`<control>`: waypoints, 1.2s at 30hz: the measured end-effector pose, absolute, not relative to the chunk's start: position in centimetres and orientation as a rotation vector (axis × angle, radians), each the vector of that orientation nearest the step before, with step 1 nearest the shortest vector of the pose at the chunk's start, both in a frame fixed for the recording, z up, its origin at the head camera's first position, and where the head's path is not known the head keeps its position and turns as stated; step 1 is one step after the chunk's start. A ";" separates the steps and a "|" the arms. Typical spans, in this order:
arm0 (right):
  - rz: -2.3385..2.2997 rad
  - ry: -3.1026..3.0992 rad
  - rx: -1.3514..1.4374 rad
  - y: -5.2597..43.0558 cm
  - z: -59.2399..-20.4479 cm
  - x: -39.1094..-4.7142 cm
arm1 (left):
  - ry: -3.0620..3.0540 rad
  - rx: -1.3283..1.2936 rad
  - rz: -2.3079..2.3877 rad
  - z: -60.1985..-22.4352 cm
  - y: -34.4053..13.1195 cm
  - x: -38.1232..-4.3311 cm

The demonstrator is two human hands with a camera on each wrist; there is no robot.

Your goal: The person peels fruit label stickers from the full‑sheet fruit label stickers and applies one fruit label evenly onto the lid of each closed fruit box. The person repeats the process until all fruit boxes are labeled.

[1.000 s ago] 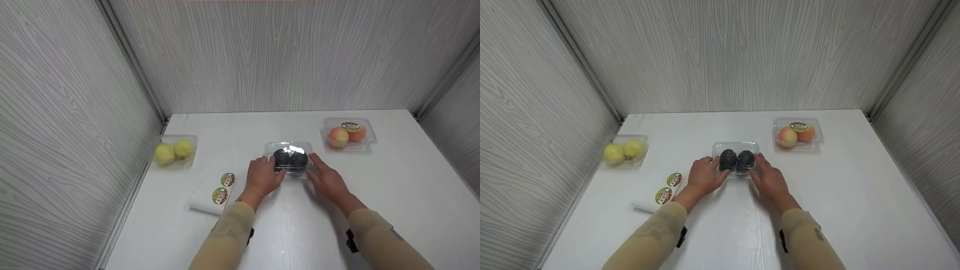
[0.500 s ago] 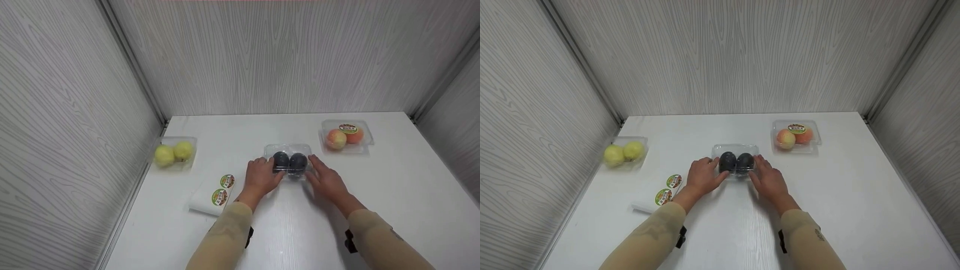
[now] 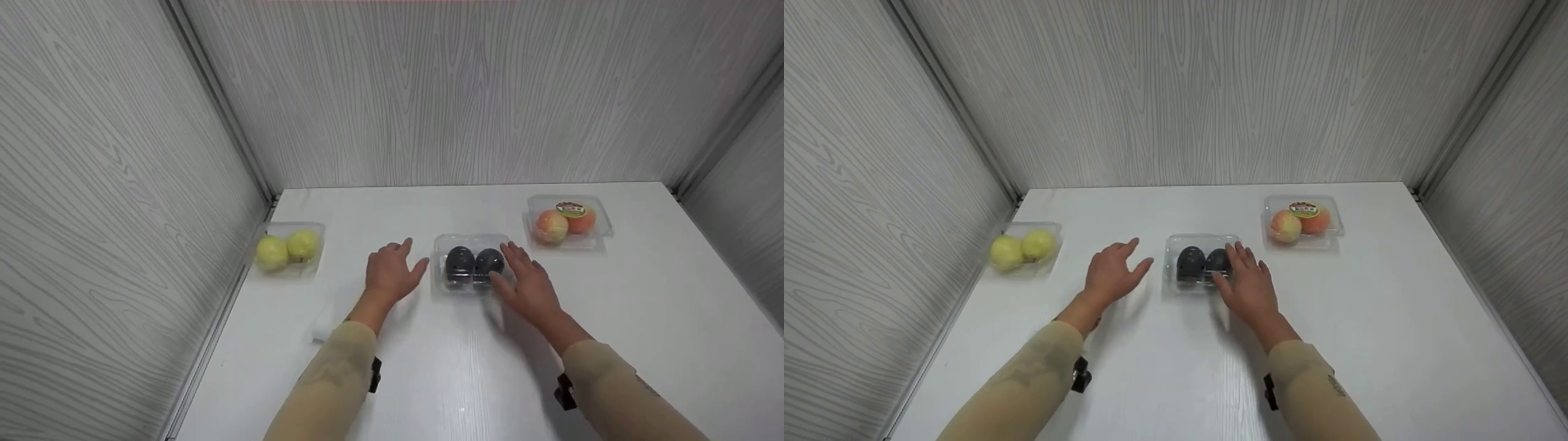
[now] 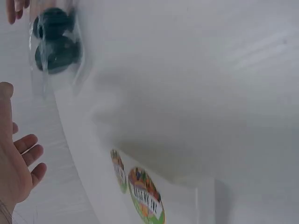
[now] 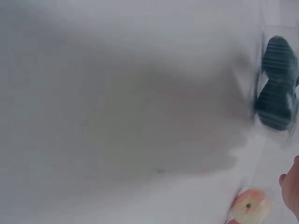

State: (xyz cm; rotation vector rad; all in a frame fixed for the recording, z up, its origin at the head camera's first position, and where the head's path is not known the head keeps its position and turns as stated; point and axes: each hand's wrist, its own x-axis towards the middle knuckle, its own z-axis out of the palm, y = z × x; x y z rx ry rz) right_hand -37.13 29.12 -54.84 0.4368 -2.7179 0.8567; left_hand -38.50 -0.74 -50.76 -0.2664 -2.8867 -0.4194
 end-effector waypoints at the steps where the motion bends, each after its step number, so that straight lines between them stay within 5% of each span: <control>1: 0.854 -2.708 0.448 28.7 -54.6 -37.2 | -2.881 -0.239 -0.443 -50.6 -1.7 -38.6; 13: 0.852 -2.681 0.626 21.6 -52.6 -36.2 | -3.010 0.002 -0.513 -50.3 -9.8 -38.2; 36: 0.800 -2.863 1.060 11.0 -57.0 -33.5 | -3.114 0.301 -0.790 -53.7 -13.6 -35.8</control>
